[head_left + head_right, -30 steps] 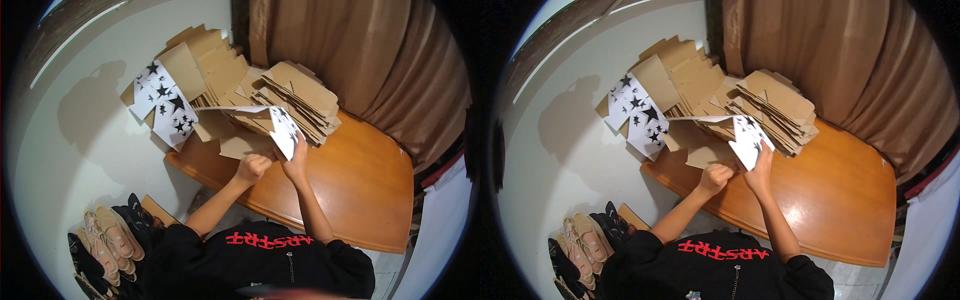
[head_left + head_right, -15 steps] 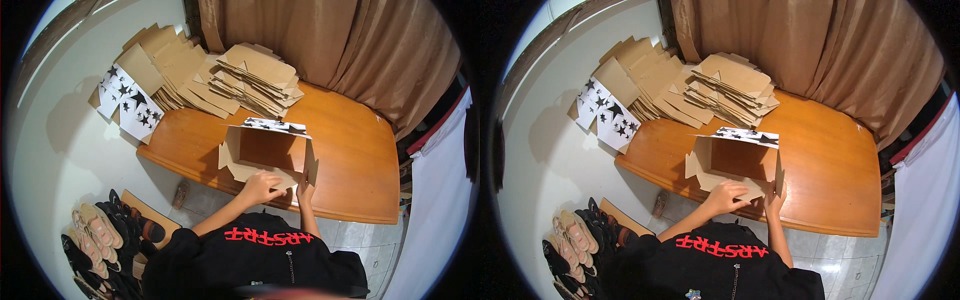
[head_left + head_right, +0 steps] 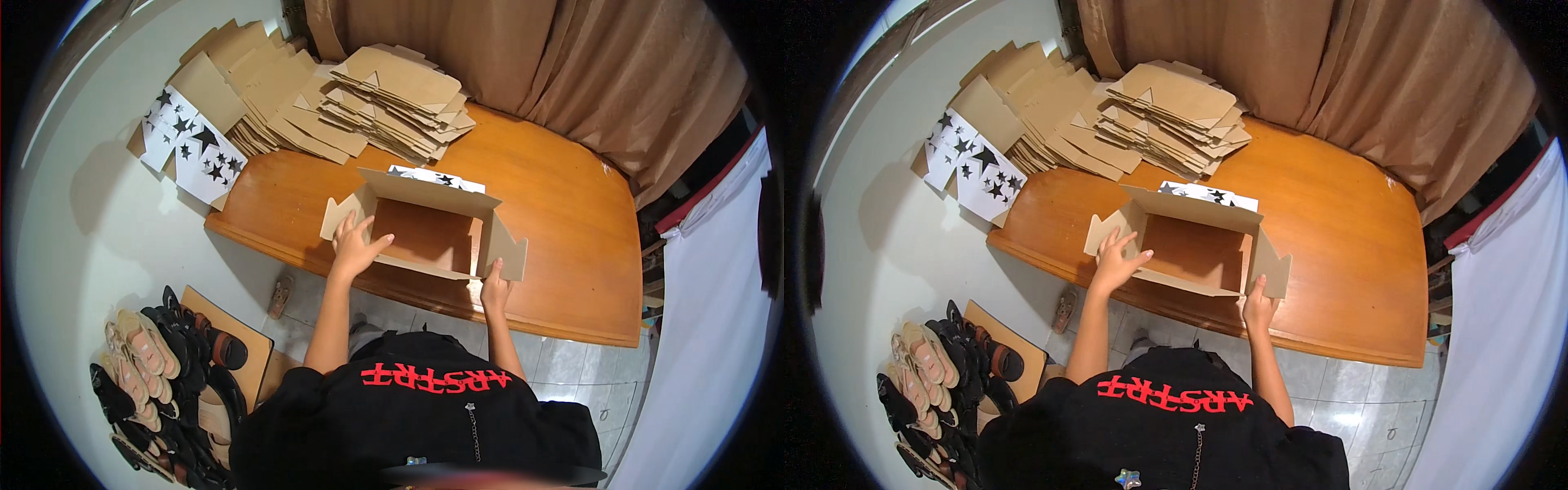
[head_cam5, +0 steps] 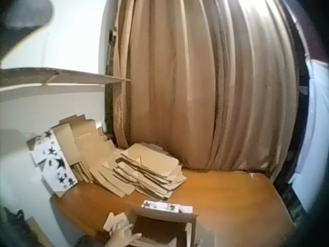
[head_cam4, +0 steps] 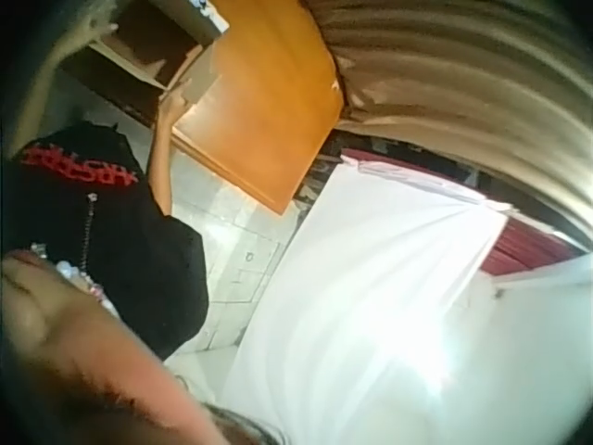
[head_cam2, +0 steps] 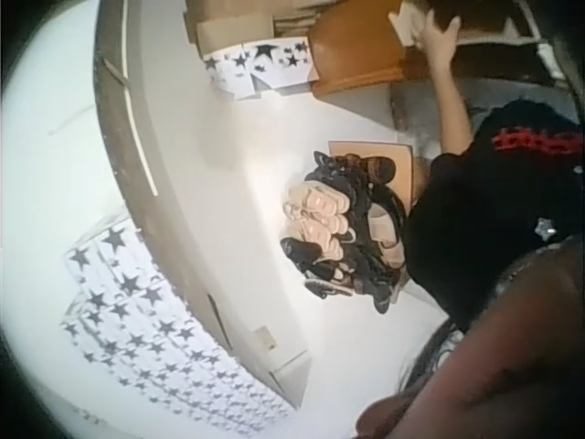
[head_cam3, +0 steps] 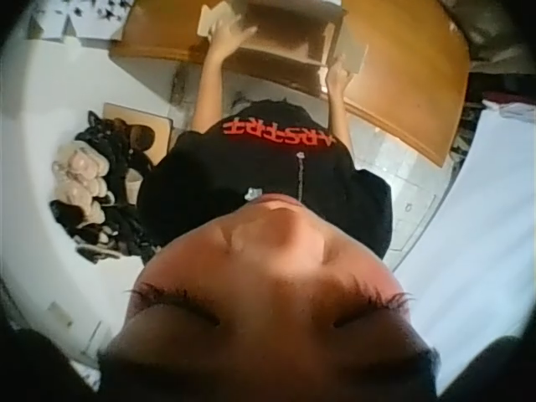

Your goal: Folding and stacking cardboard shoe boxes with star patterns.

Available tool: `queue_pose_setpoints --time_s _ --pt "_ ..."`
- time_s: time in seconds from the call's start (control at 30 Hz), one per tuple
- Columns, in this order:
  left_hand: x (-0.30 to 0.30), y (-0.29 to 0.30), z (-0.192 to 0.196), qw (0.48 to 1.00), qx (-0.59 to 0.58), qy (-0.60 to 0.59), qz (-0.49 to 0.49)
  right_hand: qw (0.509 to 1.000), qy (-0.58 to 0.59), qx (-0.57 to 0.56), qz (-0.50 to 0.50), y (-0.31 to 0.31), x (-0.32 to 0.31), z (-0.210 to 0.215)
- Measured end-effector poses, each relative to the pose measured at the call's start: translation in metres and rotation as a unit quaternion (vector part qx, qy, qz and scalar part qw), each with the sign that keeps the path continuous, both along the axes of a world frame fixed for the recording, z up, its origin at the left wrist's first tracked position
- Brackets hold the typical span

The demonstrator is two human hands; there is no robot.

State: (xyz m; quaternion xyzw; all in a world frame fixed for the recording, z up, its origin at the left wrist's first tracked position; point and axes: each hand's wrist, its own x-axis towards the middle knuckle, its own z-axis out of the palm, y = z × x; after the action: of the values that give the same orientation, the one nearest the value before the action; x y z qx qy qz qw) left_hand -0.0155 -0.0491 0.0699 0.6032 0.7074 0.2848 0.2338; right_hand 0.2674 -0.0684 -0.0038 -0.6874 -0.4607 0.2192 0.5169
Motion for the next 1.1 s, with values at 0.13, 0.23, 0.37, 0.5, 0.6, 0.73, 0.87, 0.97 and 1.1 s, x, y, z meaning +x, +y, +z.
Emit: queue_pose_setpoints --time_s 0.13,0.23,0.37,0.5,0.6,0.73,0.87,0.97,1.1 --pt "-0.013 0.007 -0.013 0.997 0.067 -0.044 0.0 0.994 0.072 -0.081 -0.001 0.002 -0.002 0.0" --pt "-0.03 0.012 -0.024 0.998 0.051 -0.024 -0.017 0.992 0.052 -0.116 -0.019 0.001 -0.001 -0.006" --pt "-0.042 0.022 -0.026 0.999 -0.022 0.025 -0.035 0.996 0.021 -0.084 -0.011 0.013 0.006 -0.027" --pt "-0.045 0.032 -0.028 0.991 -0.102 0.018 -0.088 0.992 0.081 -0.073 -0.062 0.024 0.011 -0.035" --pt "-0.055 0.033 -0.045 0.981 -0.125 0.014 -0.144 0.974 0.178 -0.107 -0.092 0.033 0.026 -0.06" --pt "-0.062 0.028 -0.066 0.982 -0.096 -0.022 -0.163 0.934 0.349 -0.045 -0.063 0.031 0.019 -0.047" --pt "-0.058 0.031 -0.071 0.985 -0.058 -0.052 -0.153 0.937 0.292 0.025 -0.189 0.036 0.013 -0.067" --pt "-0.058 0.03 -0.064 0.984 -0.018 -0.109 -0.142 0.944 0.016 0.143 -0.296 0.026 -0.011 -0.023" --pt "-0.058 0.033 -0.058 0.985 -0.072 -0.051 -0.148 0.897 -0.418 0.037 -0.138 0.019 -0.01 0.028"
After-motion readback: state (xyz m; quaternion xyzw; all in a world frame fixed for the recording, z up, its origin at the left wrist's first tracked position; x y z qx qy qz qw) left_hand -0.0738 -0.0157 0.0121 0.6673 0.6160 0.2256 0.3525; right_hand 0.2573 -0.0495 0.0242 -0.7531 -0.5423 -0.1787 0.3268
